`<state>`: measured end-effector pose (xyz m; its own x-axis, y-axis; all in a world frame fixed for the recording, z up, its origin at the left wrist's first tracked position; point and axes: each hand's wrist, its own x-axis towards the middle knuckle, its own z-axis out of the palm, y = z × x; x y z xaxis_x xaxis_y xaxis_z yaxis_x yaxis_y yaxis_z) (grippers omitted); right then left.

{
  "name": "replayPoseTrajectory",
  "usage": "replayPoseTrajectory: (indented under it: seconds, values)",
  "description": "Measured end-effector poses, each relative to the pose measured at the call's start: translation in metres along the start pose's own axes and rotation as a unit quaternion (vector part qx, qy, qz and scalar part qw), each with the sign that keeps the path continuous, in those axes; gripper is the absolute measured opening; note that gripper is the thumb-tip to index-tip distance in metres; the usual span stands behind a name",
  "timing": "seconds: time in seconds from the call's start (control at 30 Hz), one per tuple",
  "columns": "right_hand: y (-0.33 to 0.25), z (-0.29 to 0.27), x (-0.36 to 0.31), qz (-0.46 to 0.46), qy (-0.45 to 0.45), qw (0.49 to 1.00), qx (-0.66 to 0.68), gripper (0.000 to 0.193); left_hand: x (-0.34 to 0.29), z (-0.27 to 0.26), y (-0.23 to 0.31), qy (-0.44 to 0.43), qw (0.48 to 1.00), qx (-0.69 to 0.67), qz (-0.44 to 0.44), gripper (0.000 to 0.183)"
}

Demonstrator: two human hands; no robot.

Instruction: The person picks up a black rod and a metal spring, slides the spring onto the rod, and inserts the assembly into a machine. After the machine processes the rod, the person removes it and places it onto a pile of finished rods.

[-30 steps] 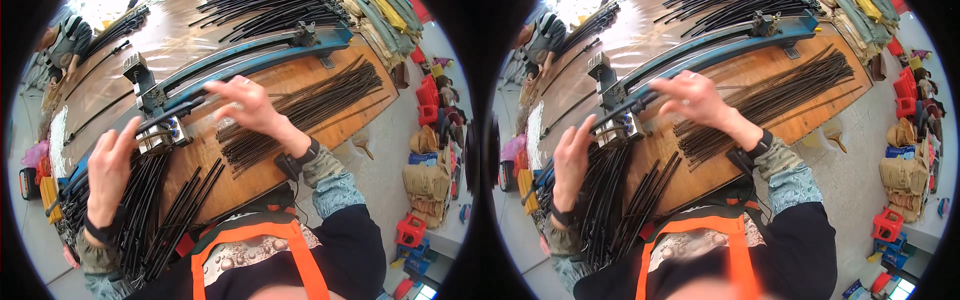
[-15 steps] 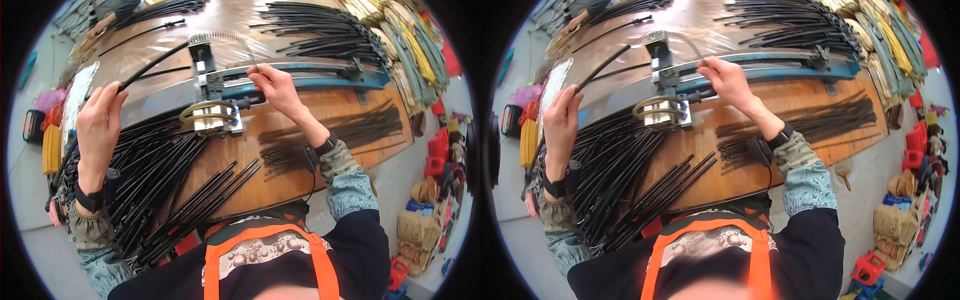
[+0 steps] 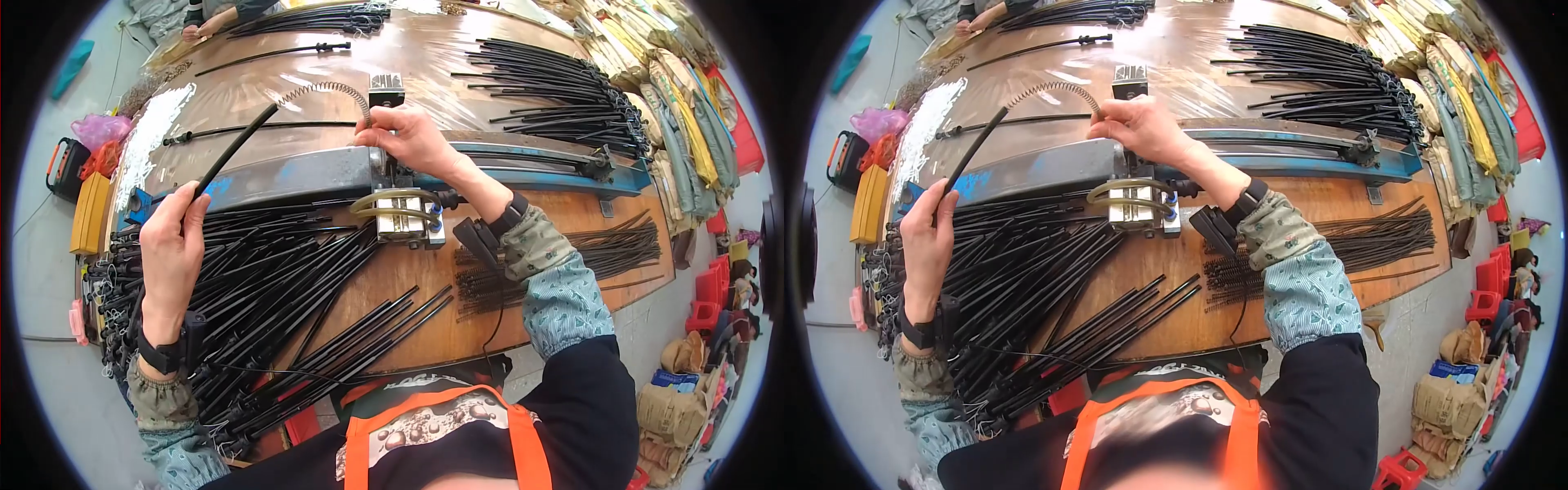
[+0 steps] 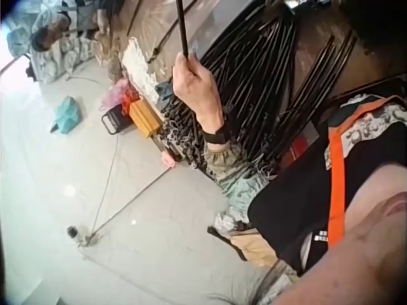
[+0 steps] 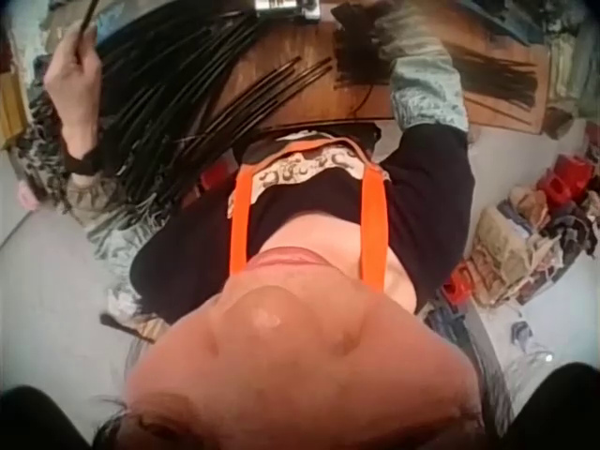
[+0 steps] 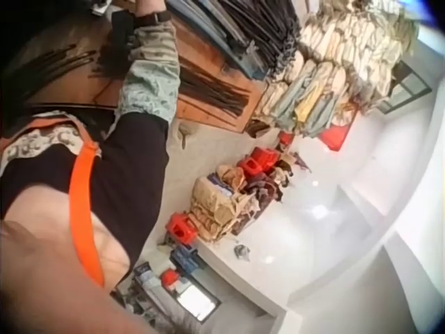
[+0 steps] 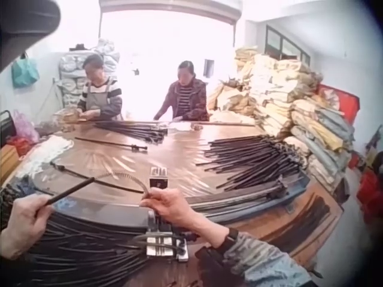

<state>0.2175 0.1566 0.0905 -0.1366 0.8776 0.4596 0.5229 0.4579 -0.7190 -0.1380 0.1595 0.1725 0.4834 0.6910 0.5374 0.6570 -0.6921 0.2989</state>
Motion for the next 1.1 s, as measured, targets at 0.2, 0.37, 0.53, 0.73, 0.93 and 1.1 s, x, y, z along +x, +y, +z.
replayPoseTrajectory:
  seconds: [0.2,0.37,0.53,0.73,0.93,1.1]
  values:
    - [-0.009,0.011,0.017,-0.013,-0.107,0.981,-0.161,0.016,0.014,0.011,-0.006,0.001,1.0,0.009,0.004,0.02]
    - [0.014,-0.024,-0.018,-0.101,0.054,0.926,-0.361,0.016,0.016,0.029,-0.028,-0.027,0.998,0.042,0.028,0.019]
    - [0.04,-0.098,-0.102,-0.059,0.054,0.905,-0.418,0.005,0.033,0.08,-0.006,-0.102,0.975,0.16,0.118,0.02]
    - [0.033,-0.137,-0.137,-0.016,0.09,0.901,-0.425,0.007,0.07,0.167,0.03,-0.106,0.973,0.005,0.206,0.014]
    - [0.047,-0.133,-0.137,0.015,0.095,0.909,-0.406,0.01,0.069,0.169,0.025,-0.085,0.98,-0.064,0.167,0.018]
    - [0.049,-0.129,-0.144,0.007,0.097,0.906,-0.412,0.011,0.062,0.174,0.025,-0.093,0.98,-0.1,0.143,0.024]
